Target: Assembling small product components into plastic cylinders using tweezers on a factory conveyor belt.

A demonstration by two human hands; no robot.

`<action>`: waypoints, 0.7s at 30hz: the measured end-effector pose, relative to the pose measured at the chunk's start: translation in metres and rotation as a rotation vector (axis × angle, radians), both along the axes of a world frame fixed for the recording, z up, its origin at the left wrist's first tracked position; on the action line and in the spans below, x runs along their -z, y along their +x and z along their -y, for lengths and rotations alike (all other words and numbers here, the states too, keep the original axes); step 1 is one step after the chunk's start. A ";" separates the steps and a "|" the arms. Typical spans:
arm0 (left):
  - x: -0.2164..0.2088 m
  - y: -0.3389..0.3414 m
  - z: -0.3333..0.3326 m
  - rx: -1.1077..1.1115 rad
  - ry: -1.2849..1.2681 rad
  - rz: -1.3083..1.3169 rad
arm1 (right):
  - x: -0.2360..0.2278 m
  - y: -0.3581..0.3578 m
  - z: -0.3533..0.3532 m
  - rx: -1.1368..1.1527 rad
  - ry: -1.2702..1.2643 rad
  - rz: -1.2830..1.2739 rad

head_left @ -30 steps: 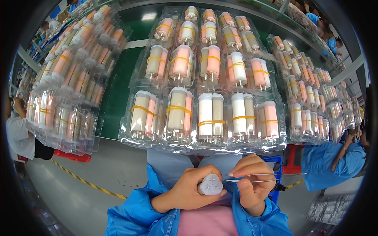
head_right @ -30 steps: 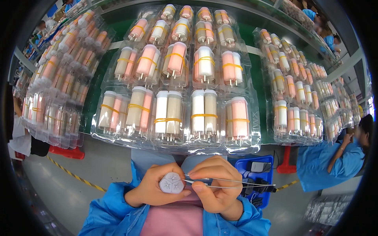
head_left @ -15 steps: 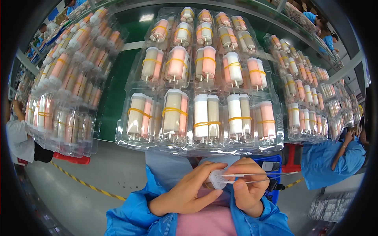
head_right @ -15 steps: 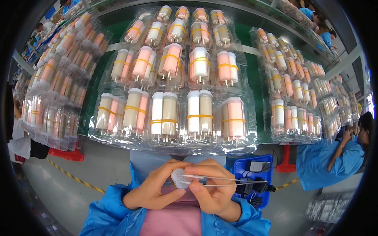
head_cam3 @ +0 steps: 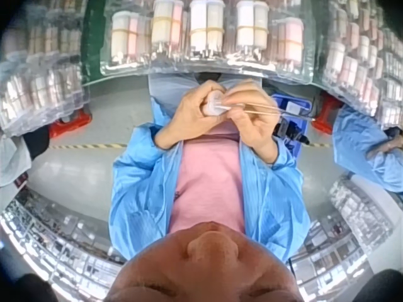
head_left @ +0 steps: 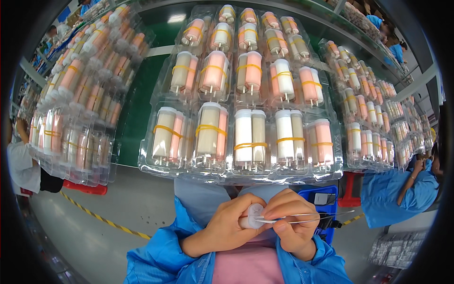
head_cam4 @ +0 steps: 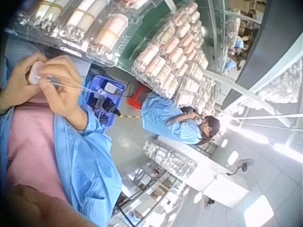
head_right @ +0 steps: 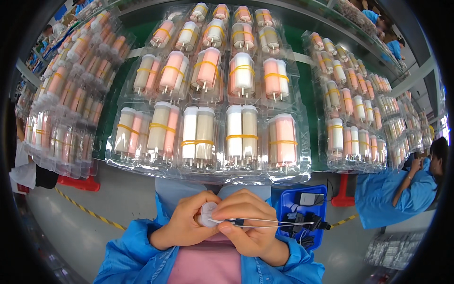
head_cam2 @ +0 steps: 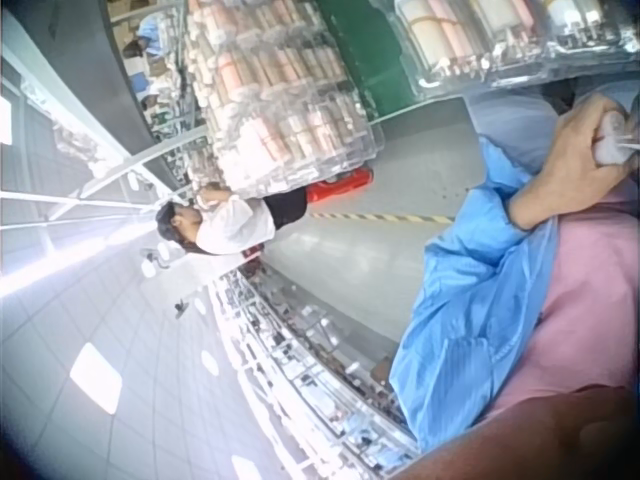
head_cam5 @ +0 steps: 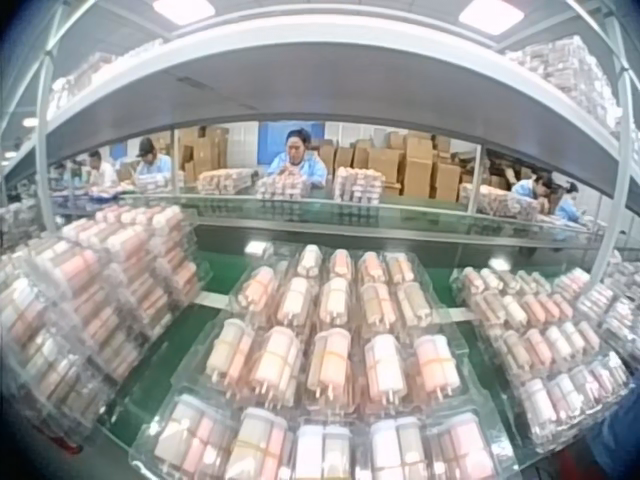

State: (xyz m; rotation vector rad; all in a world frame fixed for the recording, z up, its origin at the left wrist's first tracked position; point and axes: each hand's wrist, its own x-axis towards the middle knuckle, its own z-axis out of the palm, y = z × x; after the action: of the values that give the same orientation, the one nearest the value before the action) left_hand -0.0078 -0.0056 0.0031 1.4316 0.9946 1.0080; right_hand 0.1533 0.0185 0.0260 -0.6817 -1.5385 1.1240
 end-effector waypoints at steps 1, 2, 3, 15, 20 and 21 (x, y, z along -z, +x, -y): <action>0.000 0.001 0.001 -0.015 -0.010 0.015 | 0.000 0.000 0.000 -0.012 -0.008 0.010; 0.001 0.001 0.001 -0.029 -0.020 0.030 | -0.001 0.000 0.000 -0.018 -0.009 0.011; 0.000 0.001 0.001 -0.027 -0.016 0.029 | -0.001 0.000 0.000 -0.023 -0.011 0.012; 0.000 0.000 0.000 -0.014 0.003 0.029 | -0.001 0.001 -0.004 -0.050 0.022 0.027; -0.001 0.000 0.000 -0.016 0.025 0.016 | -0.001 0.001 -0.004 -0.048 0.032 0.042; 0.000 0.000 0.000 -0.018 0.029 0.015 | -0.001 0.000 -0.004 -0.047 0.036 0.048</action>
State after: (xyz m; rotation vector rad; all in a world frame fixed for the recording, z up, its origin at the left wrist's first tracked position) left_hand -0.0078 -0.0054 0.0035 1.4392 0.9870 1.0481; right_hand 0.1537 0.0224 0.0271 -0.6554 -1.6192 1.1192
